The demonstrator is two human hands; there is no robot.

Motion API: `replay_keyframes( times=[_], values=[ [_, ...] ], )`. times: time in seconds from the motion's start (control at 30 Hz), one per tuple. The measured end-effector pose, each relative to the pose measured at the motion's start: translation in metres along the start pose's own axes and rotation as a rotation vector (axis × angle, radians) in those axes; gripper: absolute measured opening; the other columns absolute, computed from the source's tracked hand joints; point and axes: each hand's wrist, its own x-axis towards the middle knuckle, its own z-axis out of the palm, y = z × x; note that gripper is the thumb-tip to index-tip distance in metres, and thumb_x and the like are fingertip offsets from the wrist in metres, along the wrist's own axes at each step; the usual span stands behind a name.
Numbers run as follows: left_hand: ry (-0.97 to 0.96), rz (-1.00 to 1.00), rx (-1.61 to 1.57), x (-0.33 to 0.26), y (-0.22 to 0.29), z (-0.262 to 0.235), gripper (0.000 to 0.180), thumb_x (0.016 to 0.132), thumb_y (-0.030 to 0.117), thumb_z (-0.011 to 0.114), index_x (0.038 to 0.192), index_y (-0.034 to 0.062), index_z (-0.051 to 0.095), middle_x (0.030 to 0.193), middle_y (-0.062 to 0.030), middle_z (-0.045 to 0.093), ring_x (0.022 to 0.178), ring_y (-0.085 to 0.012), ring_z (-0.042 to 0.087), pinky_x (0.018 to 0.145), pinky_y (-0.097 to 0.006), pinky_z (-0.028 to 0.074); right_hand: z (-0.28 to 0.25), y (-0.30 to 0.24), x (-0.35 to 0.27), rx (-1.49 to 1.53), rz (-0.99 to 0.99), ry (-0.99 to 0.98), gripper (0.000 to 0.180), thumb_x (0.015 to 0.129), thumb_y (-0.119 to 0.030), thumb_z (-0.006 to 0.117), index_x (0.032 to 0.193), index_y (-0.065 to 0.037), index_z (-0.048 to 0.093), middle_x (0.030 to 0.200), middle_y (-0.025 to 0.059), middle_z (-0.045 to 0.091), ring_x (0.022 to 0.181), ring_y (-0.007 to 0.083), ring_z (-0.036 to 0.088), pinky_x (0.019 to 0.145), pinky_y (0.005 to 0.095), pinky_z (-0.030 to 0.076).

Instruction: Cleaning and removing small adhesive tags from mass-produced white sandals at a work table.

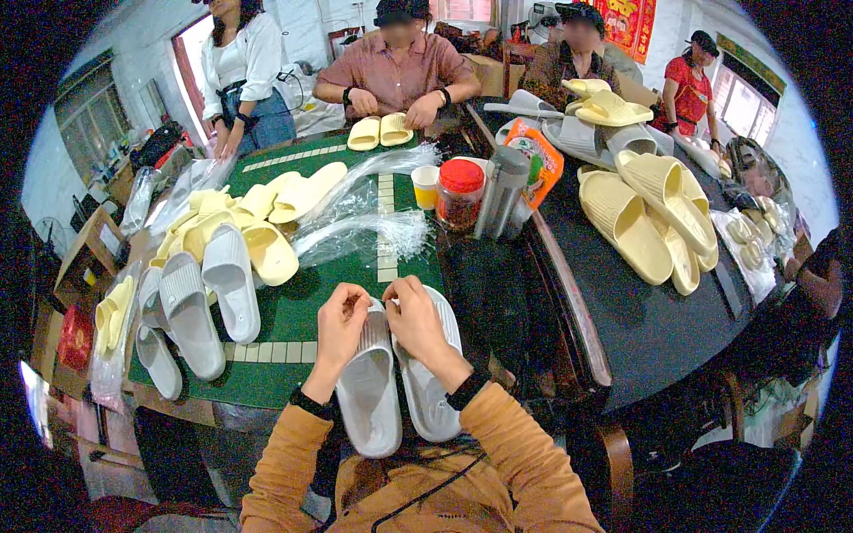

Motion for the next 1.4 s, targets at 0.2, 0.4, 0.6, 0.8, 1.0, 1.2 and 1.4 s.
replay_keyframes(
  times=[0.2, 0.4, 0.6, 0.8, 1.0, 1.2, 1.4],
  values=[
    [-0.073, -0.004, 0.059, 0.000, -0.001, -0.001, 0.007, 0.089, 0.002, 0.060, 0.095, -0.0015, 0.061, 0.082, -0.0043, 0.064, 0.073, -0.0086, 0.059, 0.066, -0.023, 0.047, 0.004, 0.002, -0.001, -0.026, 0.019, -0.043, 0.008, 0.083, 0.000, 0.058, 0.091, -0.001, 0.057, 0.093, 0.0167, 0.059, 0.085, 0.0368, 0.061, 0.073, 0.0448, 0.049],
    [-0.079, 0.044, 0.110, 0.000, -0.001, -0.003, 0.007, 0.089, 0.003, 0.059, 0.095, -0.0008, 0.063, 0.082, -0.0040, 0.065, 0.073, -0.0084, 0.058, 0.066, -0.024, 0.047, 0.005, 0.001, -0.001, -0.008, 0.036, -0.042, 0.011, 0.082, -0.001, 0.059, 0.093, -0.003, 0.056, 0.093, 0.0157, 0.059, 0.085, 0.0361, 0.061, 0.073, 0.0440, 0.050],
    [0.005, 0.023, 0.047, 0.000, -0.002, -0.001, 0.006, 0.091, 0.003, 0.057, 0.094, -0.0004, 0.061, 0.080, -0.0034, 0.063, 0.066, -0.0079, 0.056, 0.061, -0.024, 0.046, 0.004, 0.002, -0.002, 0.030, 0.026, -0.018, 0.012, 0.080, -0.001, 0.061, 0.091, -0.001, 0.057, 0.091, 0.0164, 0.059, 0.085, 0.0350, 0.062, 0.073, 0.0435, 0.050],
    [0.025, 0.010, 0.000, -0.002, 0.002, -0.002, 0.007, 0.093, 0.006, 0.058, 0.093, -0.0003, 0.060, 0.080, -0.0034, 0.063, 0.064, -0.0077, 0.056, 0.060, -0.024, 0.046, 0.003, 0.001, -0.001, 0.001, 0.048, -0.054, 0.010, 0.079, -0.001, 0.061, 0.088, -0.001, 0.058, 0.091, 0.0167, 0.058, 0.085, 0.0351, 0.061, 0.074, 0.0433, 0.050],
    [-0.037, 0.040, 0.036, -0.001, 0.006, -0.001, 0.005, 0.091, 0.002, 0.059, 0.094, -0.0012, 0.062, 0.082, -0.0038, 0.063, 0.070, -0.0073, 0.058, 0.063, -0.023, 0.048, 0.002, 0.004, -0.002, -0.007, 0.024, -0.058, 0.010, 0.079, 0.000, 0.059, 0.088, 0.000, 0.057, 0.091, 0.0171, 0.058, 0.085, 0.0360, 0.061, 0.074, 0.0436, 0.050],
    [-0.068, 0.011, 0.008, -0.001, 0.005, -0.002, 0.009, 0.089, 0.003, 0.062, 0.097, 0.0004, 0.064, 0.087, -0.0033, 0.066, 0.077, -0.0080, 0.060, 0.070, -0.023, 0.048, 0.002, 0.002, -0.001, -0.004, 0.020, -0.053, 0.011, 0.078, 0.001, 0.057, 0.089, 0.000, 0.056, 0.088, 0.0182, 0.059, 0.083, 0.0363, 0.061, 0.073, 0.0436, 0.050],
    [-0.140, 0.013, -0.067, -0.002, 0.007, -0.003, 0.009, 0.089, 0.003, 0.063, 0.097, -0.0001, 0.064, 0.087, -0.0030, 0.067, 0.077, -0.0074, 0.060, 0.069, -0.023, 0.048, 0.003, 0.004, -0.001, -0.013, 0.022, -0.056, 0.011, 0.079, 0.000, 0.057, 0.090, -0.001, 0.056, 0.090, 0.0181, 0.059, 0.083, 0.0373, 0.061, 0.073, 0.0445, 0.050]
  ],
)
